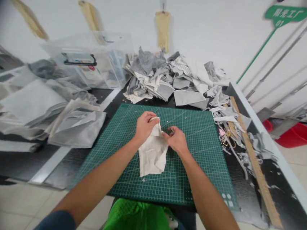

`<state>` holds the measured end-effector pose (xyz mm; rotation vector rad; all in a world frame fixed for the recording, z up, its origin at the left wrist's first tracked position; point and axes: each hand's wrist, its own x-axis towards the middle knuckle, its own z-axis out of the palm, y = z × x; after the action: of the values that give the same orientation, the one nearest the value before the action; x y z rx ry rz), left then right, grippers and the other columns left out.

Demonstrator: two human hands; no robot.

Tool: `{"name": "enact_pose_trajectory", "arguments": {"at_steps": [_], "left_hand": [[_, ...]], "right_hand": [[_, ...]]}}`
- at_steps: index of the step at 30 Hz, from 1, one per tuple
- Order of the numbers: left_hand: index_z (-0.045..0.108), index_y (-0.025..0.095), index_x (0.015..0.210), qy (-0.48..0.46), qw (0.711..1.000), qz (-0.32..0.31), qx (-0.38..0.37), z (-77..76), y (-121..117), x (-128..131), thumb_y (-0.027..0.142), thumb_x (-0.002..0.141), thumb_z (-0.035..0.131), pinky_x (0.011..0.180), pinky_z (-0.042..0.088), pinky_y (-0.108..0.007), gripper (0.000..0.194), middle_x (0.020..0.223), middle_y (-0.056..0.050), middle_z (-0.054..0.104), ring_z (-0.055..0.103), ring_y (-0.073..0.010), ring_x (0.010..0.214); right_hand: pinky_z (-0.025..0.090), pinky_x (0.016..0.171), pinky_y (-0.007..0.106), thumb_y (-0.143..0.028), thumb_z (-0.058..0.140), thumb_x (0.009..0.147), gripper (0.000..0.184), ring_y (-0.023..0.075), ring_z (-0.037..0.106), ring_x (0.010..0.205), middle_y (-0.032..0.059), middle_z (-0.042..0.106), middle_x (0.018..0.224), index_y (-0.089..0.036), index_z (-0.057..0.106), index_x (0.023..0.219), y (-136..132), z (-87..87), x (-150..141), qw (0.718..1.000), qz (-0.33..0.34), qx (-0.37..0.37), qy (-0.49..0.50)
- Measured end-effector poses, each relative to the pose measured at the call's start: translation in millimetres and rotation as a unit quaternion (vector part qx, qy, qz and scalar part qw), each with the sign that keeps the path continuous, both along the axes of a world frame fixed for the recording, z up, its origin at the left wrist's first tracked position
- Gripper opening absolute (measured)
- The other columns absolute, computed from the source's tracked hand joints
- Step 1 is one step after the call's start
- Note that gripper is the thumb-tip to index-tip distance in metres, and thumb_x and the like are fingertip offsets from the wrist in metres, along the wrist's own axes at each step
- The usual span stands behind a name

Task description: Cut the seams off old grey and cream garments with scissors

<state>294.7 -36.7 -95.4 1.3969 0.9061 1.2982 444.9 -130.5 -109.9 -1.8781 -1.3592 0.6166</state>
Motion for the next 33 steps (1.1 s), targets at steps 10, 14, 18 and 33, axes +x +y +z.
{"name": "enact_pose_trajectory", "arguments": {"at_steps": [10, 14, 18, 33], "left_hand": [[0.064, 0.018, 0.083, 0.028, 0.998, 0.048, 0.000, -10.9, 95, 25, 0.022, 0.076, 0.073, 0.062, 0.042, -0.024, 0.012, 0.072, 0.001, 0.064, 0.056, -0.0118, 0.064], [0.064, 0.019, 0.080, 0.013, 0.994, 0.108, 0.000, -11.1, 113, 21, 0.020, 0.076, 0.072, 0.065, 0.044, -0.025, 0.009, 0.073, 0.000, 0.064, 0.057, -0.0128, 0.066], [0.065, 0.019, 0.081, 0.003, 0.991, 0.133, 0.019, -10.9, 110, 5, 0.021, 0.075, 0.073, 0.068, 0.047, -0.026, 0.010, 0.075, -0.001, 0.066, 0.061, -0.0144, 0.070], [0.074, 0.024, 0.101, 0.197, 0.955, -0.067, 0.211, 1.9, 16, -16, -0.001, 0.061, 0.063, 0.113, 0.041, -0.047, 0.049, 0.115, -0.008, 0.073, 0.062, -0.0295, 0.118]], "right_hand": [[0.038, 0.066, 0.027, -0.028, 0.062, 0.083, 0.013, 0.0183, 0.064, 0.073, 0.0045, 0.071, 0.078, -0.021, 0.067, 0.074, 71, 23.8, 33, 0.956, 0.190, -0.124, -0.185], [0.041, 0.070, 0.026, -0.020, 0.058, 0.080, 0.012, 0.0187, 0.066, 0.081, 0.0041, 0.075, 0.087, -0.021, 0.070, 0.084, 87, 29.3, 46, 0.964, 0.154, -0.101, -0.190], [0.042, 0.072, 0.027, -0.017, 0.062, 0.073, 0.017, 0.0220, 0.068, 0.085, 0.0076, 0.076, 0.092, -0.020, 0.070, 0.088, 81, 28.2, 51, 0.956, 0.124, -0.125, -0.235], [0.037, 0.058, 0.024, -0.035, 0.068, 0.077, 0.024, 0.0134, 0.052, 0.067, -0.0009, 0.062, 0.075, -0.017, 0.067, 0.094, 13, 32.6, 48, 0.979, 0.135, -0.002, 0.151]]}}
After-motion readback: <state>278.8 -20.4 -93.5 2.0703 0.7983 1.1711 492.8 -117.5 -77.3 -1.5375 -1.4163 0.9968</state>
